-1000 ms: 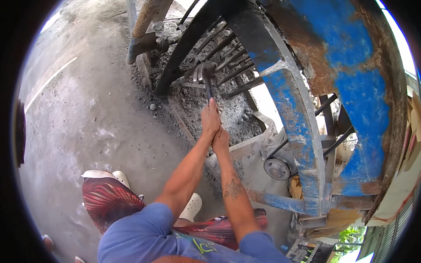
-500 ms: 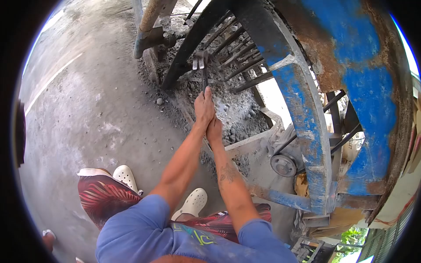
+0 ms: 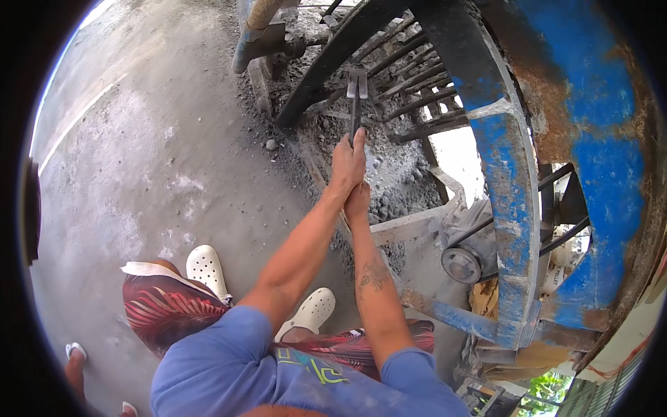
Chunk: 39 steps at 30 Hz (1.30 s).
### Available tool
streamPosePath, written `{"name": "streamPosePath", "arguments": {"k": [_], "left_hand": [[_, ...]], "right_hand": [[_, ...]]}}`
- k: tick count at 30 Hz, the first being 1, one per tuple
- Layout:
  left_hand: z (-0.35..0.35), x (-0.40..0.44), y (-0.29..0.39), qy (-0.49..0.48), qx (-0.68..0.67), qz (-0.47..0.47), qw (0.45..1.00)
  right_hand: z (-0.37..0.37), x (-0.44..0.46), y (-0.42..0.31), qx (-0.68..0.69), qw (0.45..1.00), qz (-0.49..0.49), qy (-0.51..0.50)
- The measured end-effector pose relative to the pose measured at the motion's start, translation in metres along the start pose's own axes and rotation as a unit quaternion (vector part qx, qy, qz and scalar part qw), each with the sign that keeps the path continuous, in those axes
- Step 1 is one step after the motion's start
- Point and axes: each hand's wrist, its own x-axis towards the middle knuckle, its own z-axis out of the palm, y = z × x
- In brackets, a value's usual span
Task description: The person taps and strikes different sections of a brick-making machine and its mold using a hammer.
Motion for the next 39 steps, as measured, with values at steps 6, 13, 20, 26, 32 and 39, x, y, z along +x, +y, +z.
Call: {"name": "streamPosePath", "arguments": {"k": [6, 13, 20, 26, 32, 39], "left_hand": [[-0.037, -0.012, 0.014, -0.109, -0.124, -0.066, 0.984], [-0.148, 0.006, 0.094, -0.306, -0.6, -0.047, 0.737], [-0.2, -0.019, 0.112, -0.154, -0.231, -0.053, 0.959], [-0.221, -0.036, 0.12, -0.015, -0.275, 0.074, 0.958], [-0.162, -0.03, 0.111, -0.004, -0.317, 0.145, 0.937], [-0.138, -0.008, 0.102, -0.012, -0.336, 0.099, 0.937]], "right_hand": [[0.031, -0.024, -0.035, 0.056, 0.994, -0.046, 0.082], [-0.051, -0.004, -0.036, -0.053, 0.987, -0.15, 0.017], [-0.078, 0.04, -0.105, -0.344, 0.849, -0.399, 0.052], [0.021, 0.033, -0.176, -0.216, 0.817, -0.533, -0.051], [0.062, 0.033, -0.21, -0.014, 0.81, -0.578, -0.103], [0.051, 0.065, -0.202, -0.118, 0.849, -0.482, -0.183]]}}
